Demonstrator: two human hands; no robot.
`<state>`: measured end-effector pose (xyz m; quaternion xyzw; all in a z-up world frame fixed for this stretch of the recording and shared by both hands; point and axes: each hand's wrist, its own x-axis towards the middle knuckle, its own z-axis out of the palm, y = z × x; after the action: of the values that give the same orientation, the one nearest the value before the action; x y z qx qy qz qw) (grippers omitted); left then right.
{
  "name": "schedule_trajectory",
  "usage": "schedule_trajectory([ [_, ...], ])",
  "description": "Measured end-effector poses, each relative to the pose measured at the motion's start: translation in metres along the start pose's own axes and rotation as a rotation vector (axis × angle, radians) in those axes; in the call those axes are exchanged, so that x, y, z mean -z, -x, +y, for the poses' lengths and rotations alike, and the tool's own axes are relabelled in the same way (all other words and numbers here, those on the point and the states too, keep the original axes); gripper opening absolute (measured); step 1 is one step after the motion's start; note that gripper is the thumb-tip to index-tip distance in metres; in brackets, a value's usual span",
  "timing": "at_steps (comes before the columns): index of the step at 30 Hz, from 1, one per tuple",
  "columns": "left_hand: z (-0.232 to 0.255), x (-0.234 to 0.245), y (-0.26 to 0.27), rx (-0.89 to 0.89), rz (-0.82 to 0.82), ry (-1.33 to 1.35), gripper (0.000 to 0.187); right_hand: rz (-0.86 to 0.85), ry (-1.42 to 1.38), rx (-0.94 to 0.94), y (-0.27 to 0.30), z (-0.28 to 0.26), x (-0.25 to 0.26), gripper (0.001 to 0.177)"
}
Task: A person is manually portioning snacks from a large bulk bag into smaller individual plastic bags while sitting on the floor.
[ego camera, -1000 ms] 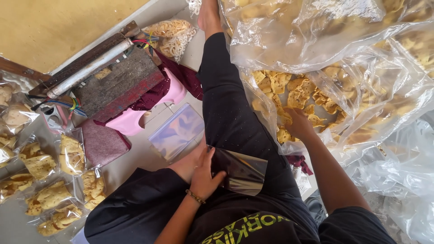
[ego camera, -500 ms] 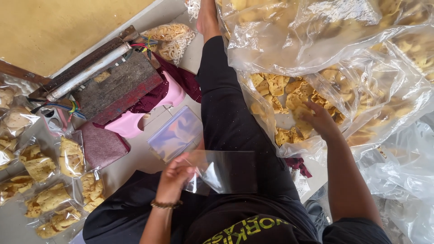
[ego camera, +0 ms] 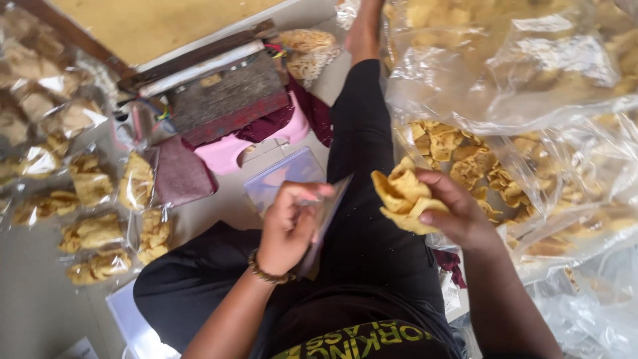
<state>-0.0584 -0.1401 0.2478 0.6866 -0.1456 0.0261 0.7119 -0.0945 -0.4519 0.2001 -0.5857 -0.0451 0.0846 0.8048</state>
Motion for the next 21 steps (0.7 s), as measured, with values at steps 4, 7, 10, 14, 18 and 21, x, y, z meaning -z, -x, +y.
schedule_trajectory([
  [4, -0.006, 0.002, -0.007, -0.151, -0.158, -0.303, 0.017, -0.280, 0.010, 0.037, -0.010, -0.007, -0.039, 0.051],
  [7, -0.015, 0.007, -0.004, -0.218, -0.152, -0.787, 0.010, -0.319, 0.090, 0.065, -0.015, -0.003, -0.064, 0.048],
  [10, -0.015, 0.009, -0.002, -0.219, -0.062, -0.958, 0.015, -0.250, 0.391, 0.129, -0.025, 0.001, -0.078, 0.050],
  [14, -0.014, 0.005, 0.003, -0.248, -0.017, -0.913, 0.044, -0.108, 0.979, 0.283, -0.028, -0.016, -0.115, 0.052],
  [18, -0.008, 0.002, 0.006, -0.254, -0.022, -0.919, 0.050, -0.074, 1.343, 0.413, -0.033, -0.023, -0.131, 0.050],
  [21, -0.003, 0.003, 0.006, -0.199, -0.030, -0.884, 0.050, -0.098, 1.463, 0.397, -0.035, -0.031, -0.137, 0.052],
])
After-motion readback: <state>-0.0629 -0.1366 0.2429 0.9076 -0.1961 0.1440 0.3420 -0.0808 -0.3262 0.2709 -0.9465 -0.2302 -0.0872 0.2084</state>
